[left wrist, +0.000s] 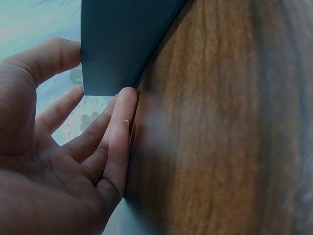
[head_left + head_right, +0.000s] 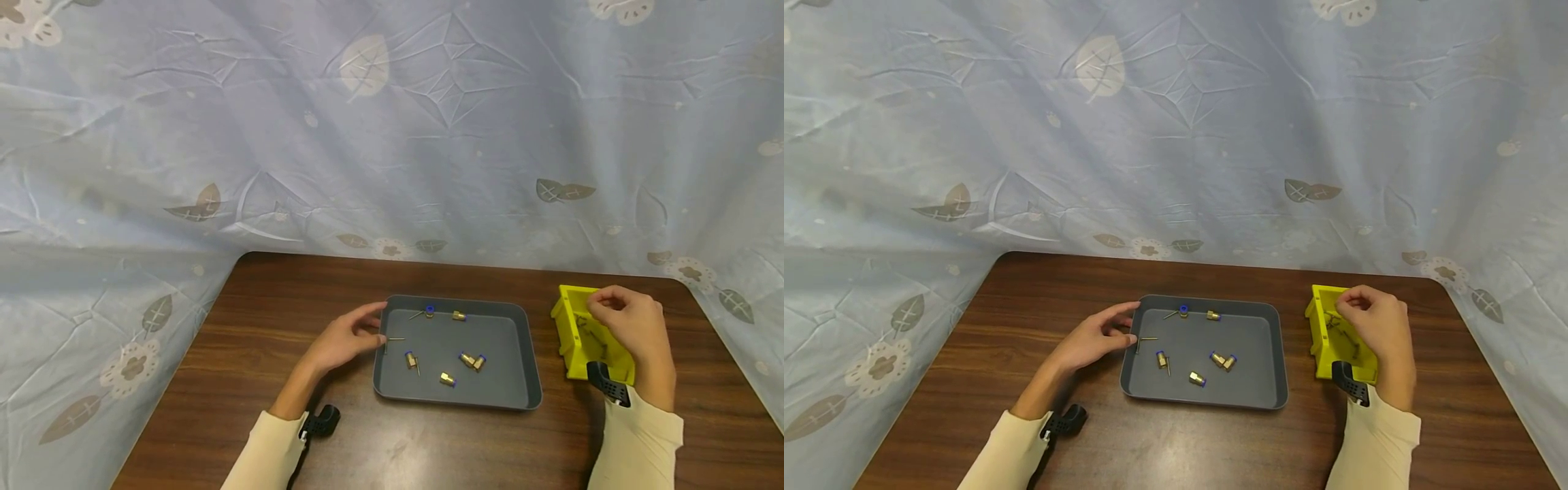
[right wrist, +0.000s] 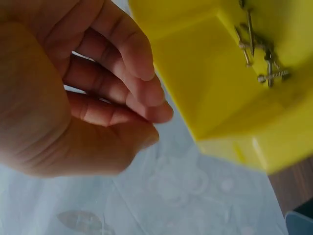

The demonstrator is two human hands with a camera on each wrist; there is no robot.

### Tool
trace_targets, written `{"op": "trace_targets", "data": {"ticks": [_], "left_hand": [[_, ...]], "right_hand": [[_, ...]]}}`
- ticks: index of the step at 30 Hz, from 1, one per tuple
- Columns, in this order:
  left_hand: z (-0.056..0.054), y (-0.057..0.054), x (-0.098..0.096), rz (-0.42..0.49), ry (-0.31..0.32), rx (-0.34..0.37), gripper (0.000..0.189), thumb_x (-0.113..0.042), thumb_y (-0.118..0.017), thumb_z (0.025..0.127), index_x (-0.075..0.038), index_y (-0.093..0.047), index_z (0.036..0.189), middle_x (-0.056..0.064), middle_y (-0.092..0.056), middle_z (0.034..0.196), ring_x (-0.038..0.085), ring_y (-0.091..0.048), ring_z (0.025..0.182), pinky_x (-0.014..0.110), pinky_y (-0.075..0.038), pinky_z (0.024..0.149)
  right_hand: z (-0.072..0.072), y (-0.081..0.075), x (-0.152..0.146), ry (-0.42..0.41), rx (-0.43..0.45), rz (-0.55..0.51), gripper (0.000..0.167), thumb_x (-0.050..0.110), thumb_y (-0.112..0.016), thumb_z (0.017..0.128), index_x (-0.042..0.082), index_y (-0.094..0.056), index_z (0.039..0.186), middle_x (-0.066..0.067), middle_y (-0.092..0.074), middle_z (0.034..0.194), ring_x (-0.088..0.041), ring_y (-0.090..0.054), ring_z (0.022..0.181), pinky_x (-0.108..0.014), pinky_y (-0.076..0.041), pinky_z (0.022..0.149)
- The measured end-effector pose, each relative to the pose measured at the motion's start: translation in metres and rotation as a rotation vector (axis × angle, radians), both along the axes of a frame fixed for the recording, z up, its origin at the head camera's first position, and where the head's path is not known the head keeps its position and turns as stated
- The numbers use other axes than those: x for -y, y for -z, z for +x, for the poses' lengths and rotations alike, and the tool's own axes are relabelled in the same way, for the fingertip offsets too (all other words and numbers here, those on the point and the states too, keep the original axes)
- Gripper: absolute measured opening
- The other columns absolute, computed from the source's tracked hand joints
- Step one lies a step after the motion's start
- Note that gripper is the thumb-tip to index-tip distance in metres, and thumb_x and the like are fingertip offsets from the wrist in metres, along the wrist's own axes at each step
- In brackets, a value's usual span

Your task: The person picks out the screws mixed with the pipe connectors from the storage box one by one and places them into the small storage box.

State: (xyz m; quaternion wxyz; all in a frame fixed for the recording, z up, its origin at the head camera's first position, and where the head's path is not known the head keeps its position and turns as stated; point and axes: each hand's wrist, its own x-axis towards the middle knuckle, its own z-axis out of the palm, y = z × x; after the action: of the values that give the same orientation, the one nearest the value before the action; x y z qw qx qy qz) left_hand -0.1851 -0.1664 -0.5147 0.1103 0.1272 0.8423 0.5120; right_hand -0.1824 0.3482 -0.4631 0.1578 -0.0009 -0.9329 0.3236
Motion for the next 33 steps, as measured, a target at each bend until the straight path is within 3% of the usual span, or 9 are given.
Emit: {"op": "trace_targets", "data": {"ticks": [11,22,33], "left_hand": [[-0.001,0.002,0.001,0.003,0.005,-0.006,0.071,-0.024,-0.083,0.099,-0.02,-0.055,0.164,0.013,-0.072,0.136,0.021,-0.072,0.101,0.042,-0.055,0.09],[0.0,0.001,0.0,0.004,0.003,0.003,0.071,-0.024,-0.083,0.099,-0.021,-0.055,0.164,0.013,-0.072,0.137,0.021,-0.071,0.101,0.042,-0.055,0.09],[0.001,-0.001,0.0,0.012,-0.004,0.008,0.07,-0.023,-0.083,0.099,-0.02,-0.056,0.164,0.014,-0.071,0.136,0.023,-0.071,0.103,0.042,-0.055,0.09]], "right_hand": [[-0.009,-0.008,0.026,-0.201,-0.034,-0.034,0.011,0.013,-0.082,0.1,0.004,-0.081,0.106,-0.01,-0.079,0.095,-0.002,-0.063,0.078,-0.019,-0.05,0.065],[-0.015,-0.011,0.05,-0.335,-0.009,-0.058,0.01,0.009,-0.083,0.097,0.006,-0.081,0.106,-0.003,-0.08,0.094,-0.009,-0.068,0.081,-0.019,-0.053,0.073],[-0.02,-0.013,0.071,-0.431,0.071,-0.048,0.014,0.007,-0.08,0.097,0.003,-0.078,0.11,-0.001,-0.079,0.095,-0.021,-0.069,0.085,-0.026,-0.054,0.077]]}}
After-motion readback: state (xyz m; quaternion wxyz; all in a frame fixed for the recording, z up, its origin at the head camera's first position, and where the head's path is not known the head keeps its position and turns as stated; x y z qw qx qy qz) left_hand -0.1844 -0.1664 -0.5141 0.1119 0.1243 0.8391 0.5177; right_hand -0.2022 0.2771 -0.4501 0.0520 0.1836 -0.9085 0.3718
